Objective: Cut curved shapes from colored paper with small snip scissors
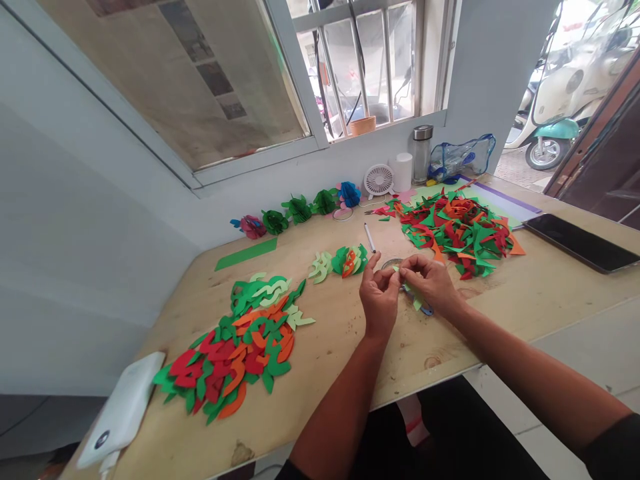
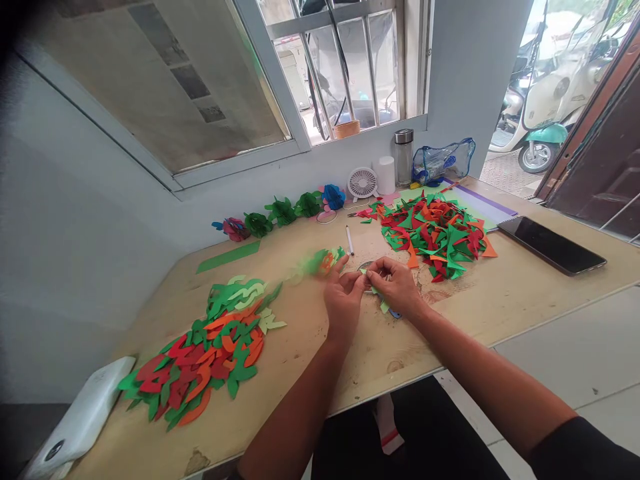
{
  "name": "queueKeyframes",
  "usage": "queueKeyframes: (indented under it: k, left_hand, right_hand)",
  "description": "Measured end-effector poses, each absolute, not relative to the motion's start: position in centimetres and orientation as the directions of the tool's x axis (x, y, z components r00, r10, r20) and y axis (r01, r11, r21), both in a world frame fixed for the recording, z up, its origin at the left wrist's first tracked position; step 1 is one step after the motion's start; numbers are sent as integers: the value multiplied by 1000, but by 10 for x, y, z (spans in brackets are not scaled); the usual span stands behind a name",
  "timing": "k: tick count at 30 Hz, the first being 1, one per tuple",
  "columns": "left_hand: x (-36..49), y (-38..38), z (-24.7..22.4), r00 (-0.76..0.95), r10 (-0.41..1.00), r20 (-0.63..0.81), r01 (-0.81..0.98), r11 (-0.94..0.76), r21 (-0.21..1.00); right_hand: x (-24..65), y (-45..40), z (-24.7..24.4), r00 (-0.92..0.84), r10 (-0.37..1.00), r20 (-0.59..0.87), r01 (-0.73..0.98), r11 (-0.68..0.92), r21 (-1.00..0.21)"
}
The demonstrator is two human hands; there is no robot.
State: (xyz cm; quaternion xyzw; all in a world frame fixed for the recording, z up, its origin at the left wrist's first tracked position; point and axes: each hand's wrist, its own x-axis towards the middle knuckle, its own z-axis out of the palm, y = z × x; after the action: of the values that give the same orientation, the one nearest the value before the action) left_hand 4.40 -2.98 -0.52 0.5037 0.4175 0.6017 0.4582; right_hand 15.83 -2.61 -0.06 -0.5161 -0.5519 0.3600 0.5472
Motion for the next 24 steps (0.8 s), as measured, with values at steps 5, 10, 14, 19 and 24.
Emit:
queueKeyframes:
  k: [5, 10, 14, 19, 24]
  left_hand:
    - [43, -29, -6, -72, 968, 239, -121, -246, 962]
    - [43, -28, -7, -63, 960, 273, -112, -278, 954]
    - [42, -28, -8, -63, 952, 301, -55, -304, 951]
    - [42, -29, -8, -64, 937, 345, -6, -346, 938]
    - [42, -32, -9, -49, 913, 405, 96, -399, 912]
  right_hand:
    - [157, -27, 2, 133, 956, 262, 260, 222, -940]
    - [157, -26, 0, 105, 965, 240, 215, 214, -953]
    - [158, -27, 0, 81, 965, 249, 212, 227, -951]
    - [158, -28, 1, 84, 951, 297, 264, 266, -927]
    - [158, -26, -2, 73, 943, 325, 300, 289, -909]
